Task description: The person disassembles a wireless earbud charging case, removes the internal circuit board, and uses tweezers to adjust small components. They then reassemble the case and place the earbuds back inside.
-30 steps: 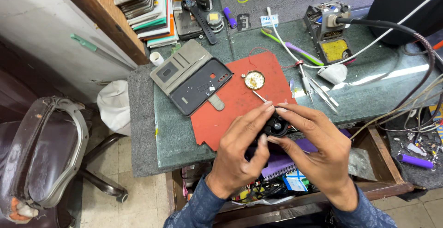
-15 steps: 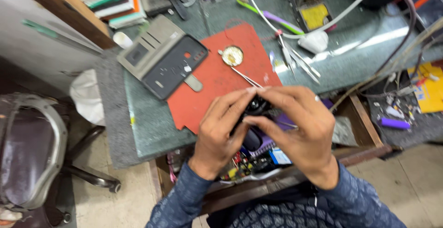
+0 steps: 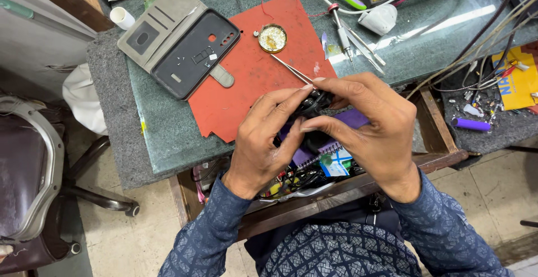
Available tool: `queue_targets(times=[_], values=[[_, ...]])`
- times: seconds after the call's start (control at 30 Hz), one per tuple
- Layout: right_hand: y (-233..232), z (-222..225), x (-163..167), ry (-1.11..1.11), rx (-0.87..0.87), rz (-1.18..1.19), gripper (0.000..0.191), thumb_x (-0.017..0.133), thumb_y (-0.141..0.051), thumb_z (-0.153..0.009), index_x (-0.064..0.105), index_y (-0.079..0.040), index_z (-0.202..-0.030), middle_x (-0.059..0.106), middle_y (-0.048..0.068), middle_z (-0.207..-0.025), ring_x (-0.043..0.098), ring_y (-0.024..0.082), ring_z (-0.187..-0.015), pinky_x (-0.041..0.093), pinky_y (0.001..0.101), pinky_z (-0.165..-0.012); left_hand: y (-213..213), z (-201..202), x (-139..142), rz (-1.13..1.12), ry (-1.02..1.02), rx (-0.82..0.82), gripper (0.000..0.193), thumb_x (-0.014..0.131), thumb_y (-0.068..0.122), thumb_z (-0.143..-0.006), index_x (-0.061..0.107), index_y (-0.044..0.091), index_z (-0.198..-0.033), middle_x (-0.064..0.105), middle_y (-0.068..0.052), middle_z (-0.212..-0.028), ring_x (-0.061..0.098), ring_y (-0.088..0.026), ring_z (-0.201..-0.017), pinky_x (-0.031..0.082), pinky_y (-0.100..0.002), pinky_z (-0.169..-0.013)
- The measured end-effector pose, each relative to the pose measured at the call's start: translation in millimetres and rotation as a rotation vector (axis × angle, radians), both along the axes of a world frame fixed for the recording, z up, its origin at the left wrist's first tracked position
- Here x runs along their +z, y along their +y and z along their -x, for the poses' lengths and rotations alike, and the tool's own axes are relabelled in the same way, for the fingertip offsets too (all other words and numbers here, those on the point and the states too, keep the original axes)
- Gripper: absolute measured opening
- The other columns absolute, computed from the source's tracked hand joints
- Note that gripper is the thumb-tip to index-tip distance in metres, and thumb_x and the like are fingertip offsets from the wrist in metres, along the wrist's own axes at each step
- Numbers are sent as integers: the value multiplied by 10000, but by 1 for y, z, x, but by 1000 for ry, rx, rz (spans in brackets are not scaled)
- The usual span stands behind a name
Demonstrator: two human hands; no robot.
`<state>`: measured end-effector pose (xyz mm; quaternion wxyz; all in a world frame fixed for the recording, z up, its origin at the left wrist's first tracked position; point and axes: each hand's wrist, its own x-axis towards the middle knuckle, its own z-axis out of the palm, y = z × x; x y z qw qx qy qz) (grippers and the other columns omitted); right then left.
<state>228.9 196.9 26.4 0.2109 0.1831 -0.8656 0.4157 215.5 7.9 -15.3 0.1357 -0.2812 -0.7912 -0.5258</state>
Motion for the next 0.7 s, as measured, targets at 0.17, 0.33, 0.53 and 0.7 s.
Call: queue_targets(times=[0.17,0.33,0.53,0.7], values=[[0,-1,-4,7,15,-28,463,891,-149,-836,709,-25,-1243,727,106,-1075,733,174,-931,569,278,-810,1,-2,-4,-37,-36,65,417,681,-7,-952,663,67,-1362,699,-106,-1230,716,-235,-1127,588,-340,-969],[8,-5,-9,-91,38,94,220,775,-39,-1031,700,1,-1234,744,100,-1109,747,133,-959,598,233,-853,-2,0,-16,-116,-122,121,302,710,55,-982,700,54,-1284,711,-86,-1134,709,-174,-984,566,-269,-778],[9,-4,-31,-415,183,-166,170,715,-51,-940,752,-20,-1103,761,133,-944,736,242,-784,562,329,-702,-9,9,-37,-422,-403,60,167,667,98,-1079,715,-11,-1196,675,-33,-987,637,-60,-839,529,-233,-761],[-11,0,-73,-453,402,-401,230,683,-43,-851,742,-28,-1073,732,172,-952,704,386,-860,548,465,-726,-12,14,-44,-599,-517,-19,248,660,128,-1086,697,-37,-1267,709,-39,-1032,675,-75,-925,578,-242,-845]])
